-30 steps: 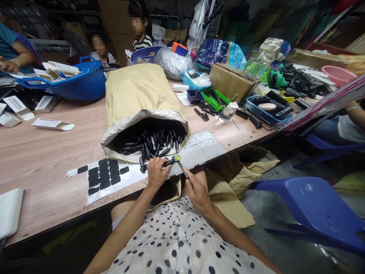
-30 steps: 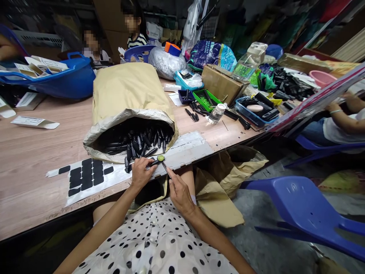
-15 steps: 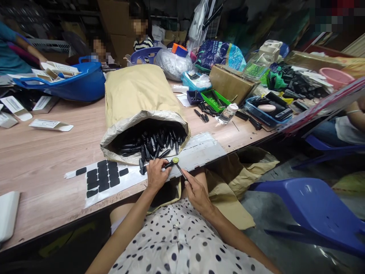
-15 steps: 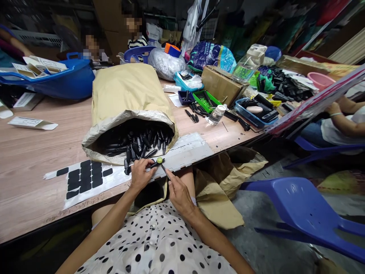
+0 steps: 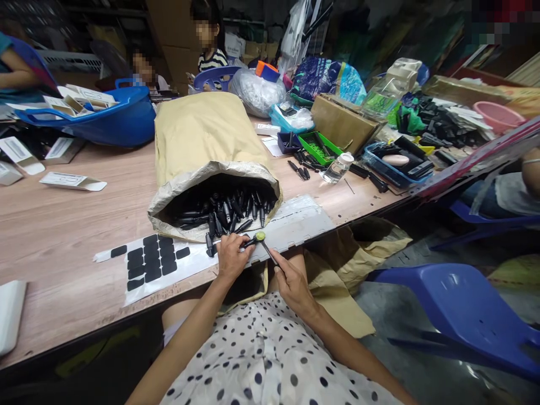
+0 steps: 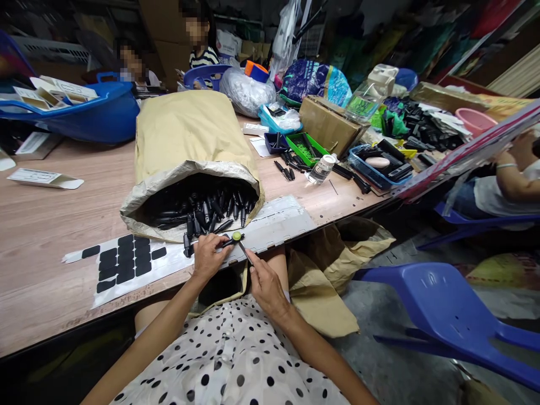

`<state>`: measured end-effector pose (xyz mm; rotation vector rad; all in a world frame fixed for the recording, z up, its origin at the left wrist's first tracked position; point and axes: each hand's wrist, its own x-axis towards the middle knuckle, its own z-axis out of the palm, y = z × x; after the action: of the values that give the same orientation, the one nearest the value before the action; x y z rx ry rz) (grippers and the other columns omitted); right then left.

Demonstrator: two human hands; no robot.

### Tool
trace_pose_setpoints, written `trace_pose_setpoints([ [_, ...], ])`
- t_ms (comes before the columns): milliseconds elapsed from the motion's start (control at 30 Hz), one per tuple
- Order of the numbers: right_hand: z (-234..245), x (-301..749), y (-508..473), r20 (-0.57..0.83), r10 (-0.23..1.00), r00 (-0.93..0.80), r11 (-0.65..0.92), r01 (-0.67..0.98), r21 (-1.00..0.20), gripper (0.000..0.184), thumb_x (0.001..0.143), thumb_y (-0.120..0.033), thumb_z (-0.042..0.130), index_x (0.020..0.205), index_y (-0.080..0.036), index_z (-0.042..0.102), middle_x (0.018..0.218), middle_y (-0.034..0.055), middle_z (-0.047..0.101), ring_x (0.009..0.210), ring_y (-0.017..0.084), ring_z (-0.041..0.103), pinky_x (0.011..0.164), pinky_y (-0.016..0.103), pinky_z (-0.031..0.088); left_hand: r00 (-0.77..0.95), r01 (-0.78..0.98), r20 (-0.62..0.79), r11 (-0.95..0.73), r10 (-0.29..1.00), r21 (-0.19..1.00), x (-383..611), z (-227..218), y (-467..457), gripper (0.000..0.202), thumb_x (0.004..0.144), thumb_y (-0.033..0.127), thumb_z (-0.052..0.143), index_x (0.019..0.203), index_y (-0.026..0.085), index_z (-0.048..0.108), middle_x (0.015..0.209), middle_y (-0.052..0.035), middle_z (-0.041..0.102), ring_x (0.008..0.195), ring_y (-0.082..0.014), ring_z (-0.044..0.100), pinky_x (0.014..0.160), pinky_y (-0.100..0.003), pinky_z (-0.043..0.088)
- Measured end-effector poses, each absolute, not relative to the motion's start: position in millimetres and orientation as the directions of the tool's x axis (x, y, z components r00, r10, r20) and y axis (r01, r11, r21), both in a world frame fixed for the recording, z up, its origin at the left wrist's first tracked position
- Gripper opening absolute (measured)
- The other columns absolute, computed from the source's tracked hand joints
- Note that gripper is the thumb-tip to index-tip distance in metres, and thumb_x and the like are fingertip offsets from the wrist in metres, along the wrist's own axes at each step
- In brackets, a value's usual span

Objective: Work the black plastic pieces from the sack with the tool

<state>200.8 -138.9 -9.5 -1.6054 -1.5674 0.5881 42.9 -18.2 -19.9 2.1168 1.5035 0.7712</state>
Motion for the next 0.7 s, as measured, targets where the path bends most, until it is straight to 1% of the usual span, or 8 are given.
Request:
trace_pose_setpoints([
  [200, -6.6, 195.8, -140.7, 0.248, 0.961, 0.125, 0.125, 0.603, -0.788, 0.052, 0.1, -0.022, 0.038, 0.151, -0.028, 0.048, 0.143, 0.0037, 0.061, 0.134, 0.02, 0.057, 0.116, 0.04, 0.047, 0.266, 0.707, 0.182, -0.32, 0.947, 0.631, 42.4, -20.3, -18.2, 0.008, 0.081, 0.029, 0.074, 0.089, 0.029, 0.076, 0.085, -0.0024, 0.069, 0.089, -0.0249, 0.056, 0.081, -0.038, 0.041],
  [367, -10.8, 196.1, -142.2, 0.182, 0.98, 0.081, 0.098, 0.595, -0.797, 0.052, 0.099, -0.023, 0.039, 0.148, -0.03, 0.052, 0.134, 0.0032, 0.068, 0.127, 0.02, 0.062, 0.11, 0.039, 0.052, 0.256, 0.7, 0.186, -0.315, 0.949, 0.641, 43.2, -21.0, -18.7, 0.008, 0.081, 0.027, 0.074, 0.088, 0.03, 0.076, 0.084, -0.0025, 0.069, 0.089, -0.0252, 0.057, 0.081, -0.039, 0.041],
  [467, -13.0, 207.1, -137.3, 0.21, 0.966, 0.152, 0.073, 0.618, -0.782, 0.05, 0.099, -0.026, 0.04, 0.147, -0.03, 0.054, 0.137, 0.0032, 0.066, 0.129, 0.021, 0.06, 0.111, 0.039, 0.052, 0.254, 0.701, 0.198, -0.322, 0.947, 0.637, 44.3, -21.1, -20.0, 0.008, 0.08, 0.027, 0.074, 0.088, 0.029, 0.075, 0.083, -0.0026, 0.069, 0.089, -0.0253, 0.057, 0.08, -0.038, 0.041],
  [533, -14.5, 218.7, -131.6, 0.243, 0.944, 0.223, 0.04, 0.655, -0.754, 0.048, 0.099, -0.029, 0.041, 0.145, -0.029, 0.056, 0.135, 0.0043, 0.067, 0.126, 0.022, 0.061, 0.109, 0.039, 0.052, 0.254, 0.713, 0.195, -0.319, 0.947, 0.625, 44.9, -21.1, -21.2, 0.009, 0.079, 0.027, 0.074, 0.088, 0.028, 0.075, 0.083, -0.0025, 0.068, 0.09, -0.0253, 0.057, 0.08, -0.038, 0.041],
  [600, -17.5, 231.2, -125.9, 0.266, 0.92, 0.288, -0.011, 0.698, -0.716, 0.047, 0.098, -0.03, 0.041, 0.143, -0.029, 0.058, 0.126, 0.0056, 0.071, 0.119, 0.023, 0.065, 0.103, 0.038, 0.055, 0.255, 0.72, 0.196, -0.322, 0.947, 0.615, 45.5, -21.6, -22.3, 0.01, 0.079, 0.027, 0.074, 0.09, 0.028, 0.075, 0.083, -0.0025, 0.068, 0.09, -0.0251, 0.057, 0.08, -0.038, 0.042],
  [700, -25.1, 246.2, -121.0, 0.267, 0.897, 0.354, -0.102, 0.751, -0.652, 0.047, 0.096, -0.029, 0.042, 0.139, -0.031, 0.062, 0.111, 0.0065, 0.073, 0.103, 0.024, 0.069, 0.089, 0.036, 0.058, 0.257, 0.728, 0.199, -0.325, 0.946, 0.604, 46.5, -23.5, -22.4, 0.01, 0.081, 0.027, 0.073, 0.091, 0.027, 0.075, 0.084, -0.0031, 0.068, 0.09, -0.025, 0.057, 0.081, -0.038, 0.041],
])
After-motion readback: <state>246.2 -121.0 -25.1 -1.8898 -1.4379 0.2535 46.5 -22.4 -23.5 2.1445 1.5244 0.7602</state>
